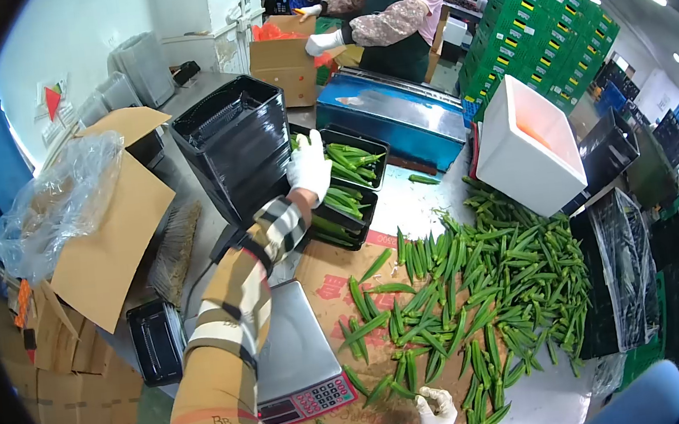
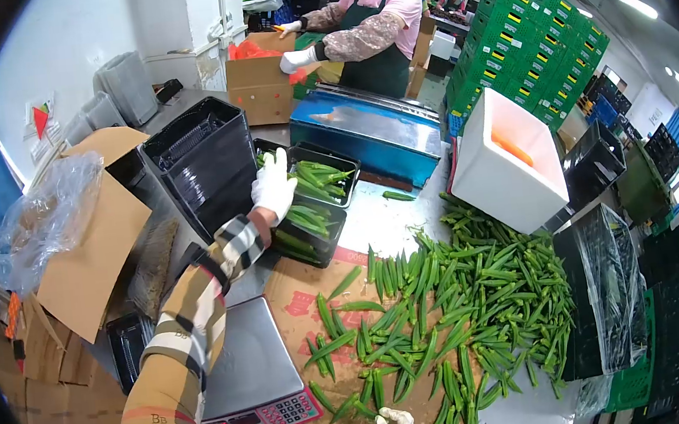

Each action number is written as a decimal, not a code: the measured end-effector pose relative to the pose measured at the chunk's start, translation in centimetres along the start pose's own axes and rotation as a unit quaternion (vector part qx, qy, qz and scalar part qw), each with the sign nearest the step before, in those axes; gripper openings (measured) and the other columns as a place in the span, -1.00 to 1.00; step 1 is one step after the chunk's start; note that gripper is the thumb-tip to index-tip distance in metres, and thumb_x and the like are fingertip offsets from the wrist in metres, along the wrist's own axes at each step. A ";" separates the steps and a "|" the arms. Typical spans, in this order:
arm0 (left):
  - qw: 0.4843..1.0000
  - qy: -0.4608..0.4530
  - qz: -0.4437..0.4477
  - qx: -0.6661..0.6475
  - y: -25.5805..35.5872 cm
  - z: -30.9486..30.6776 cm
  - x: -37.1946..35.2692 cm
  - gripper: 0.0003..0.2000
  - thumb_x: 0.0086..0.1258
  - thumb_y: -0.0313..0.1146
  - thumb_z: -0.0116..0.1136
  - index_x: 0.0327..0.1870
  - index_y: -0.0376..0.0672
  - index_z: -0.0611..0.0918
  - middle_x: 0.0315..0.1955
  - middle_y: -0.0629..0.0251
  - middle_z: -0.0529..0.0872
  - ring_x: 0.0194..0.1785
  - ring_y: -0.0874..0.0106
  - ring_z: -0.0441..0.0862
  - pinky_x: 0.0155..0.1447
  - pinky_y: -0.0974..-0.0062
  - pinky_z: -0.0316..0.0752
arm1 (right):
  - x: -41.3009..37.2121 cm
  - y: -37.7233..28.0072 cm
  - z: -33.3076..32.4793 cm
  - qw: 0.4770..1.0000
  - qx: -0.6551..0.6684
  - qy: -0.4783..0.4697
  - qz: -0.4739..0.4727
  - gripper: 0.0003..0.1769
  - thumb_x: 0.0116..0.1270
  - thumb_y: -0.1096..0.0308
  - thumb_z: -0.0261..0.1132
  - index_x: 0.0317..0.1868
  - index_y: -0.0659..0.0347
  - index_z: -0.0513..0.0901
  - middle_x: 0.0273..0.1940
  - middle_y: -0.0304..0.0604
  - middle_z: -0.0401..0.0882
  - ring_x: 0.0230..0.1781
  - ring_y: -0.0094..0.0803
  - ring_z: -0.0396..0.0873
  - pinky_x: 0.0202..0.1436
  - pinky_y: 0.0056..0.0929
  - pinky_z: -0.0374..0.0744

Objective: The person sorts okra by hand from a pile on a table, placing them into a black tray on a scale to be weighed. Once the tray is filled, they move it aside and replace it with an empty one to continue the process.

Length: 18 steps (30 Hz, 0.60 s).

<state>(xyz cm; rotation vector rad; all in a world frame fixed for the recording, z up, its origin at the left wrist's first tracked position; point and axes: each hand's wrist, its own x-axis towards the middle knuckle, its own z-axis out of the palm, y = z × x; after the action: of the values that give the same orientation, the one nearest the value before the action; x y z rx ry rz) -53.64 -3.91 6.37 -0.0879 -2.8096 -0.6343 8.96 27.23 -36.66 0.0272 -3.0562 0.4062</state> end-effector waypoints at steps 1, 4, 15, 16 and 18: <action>0.998 0.021 0.042 0.034 0.0 -0.6 -1.6 -0.24 0.41 -0.16 0.26 0.58 -0.13 0.20 0.50 -0.21 0.26 0.41 -0.09 0.42 0.41 0.05 0.42 | 0.8 -1.2 -2.4 0.997 0.055 0.012 0.051 -0.79 0.41 0.53 0.37 0.03 0.30 0.69 -0.06 -0.11 0.68 -0.02 -0.30 0.63 0.13 -0.39 0.57; 0.990 -0.025 0.123 -0.058 -1.2 -4.6 -7.1 -0.24 0.44 -0.13 0.24 0.61 -0.13 0.22 0.54 -0.23 0.20 0.57 -0.08 0.18 0.60 0.10 0.15 | 10.4 -14.1 -23.9 0.821 0.484 0.102 0.285 -0.80 0.36 0.58 0.39 -0.01 0.34 0.71 -0.17 -0.18 0.69 -0.21 -0.44 0.63 -0.07 -0.48 0.61; 0.981 0.189 -0.025 0.026 -14.7 -21.3 -31.2 -0.40 0.38 -0.40 0.30 0.45 -0.30 0.45 0.38 -0.06 0.50 0.47 0.03 0.38 0.58 0.15 0.20 | 14.1 -18.4 -36.4 0.236 0.900 0.170 0.325 -0.80 0.59 0.21 0.23 -0.11 0.18 0.61 -0.21 -0.27 0.60 -0.23 -0.42 0.58 0.02 -0.20 0.63; 0.978 0.186 -0.070 0.058 -17.4 -20.8 -33.5 -0.41 0.44 -0.33 0.26 0.45 -0.34 0.43 0.41 -0.09 0.48 0.48 0.02 0.36 0.57 0.14 0.20 | 13.8 -18.0 -36.3 0.254 0.919 0.134 0.271 -0.74 0.60 0.14 0.22 -0.13 0.16 0.61 -0.18 -0.26 0.61 -0.20 -0.38 0.60 0.08 -0.18 0.62; 0.973 0.166 -0.143 0.067 -20.3 -19.6 -38.1 -0.45 0.55 -0.19 0.15 0.41 -0.40 0.46 0.32 -0.19 0.55 0.39 -0.06 0.47 0.50 0.15 0.31 | 12.7 -17.2 -35.5 0.257 0.941 0.074 0.206 -0.67 0.60 0.03 0.19 -0.15 0.12 0.61 -0.10 -0.23 0.64 -0.11 -0.32 0.64 0.16 -0.15 0.63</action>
<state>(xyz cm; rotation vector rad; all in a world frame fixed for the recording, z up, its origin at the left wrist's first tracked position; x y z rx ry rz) -14.55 -30.76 4.93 0.4172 -2.5444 -0.4655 -1.30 19.75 2.81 -0.5618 -0.3968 2.9714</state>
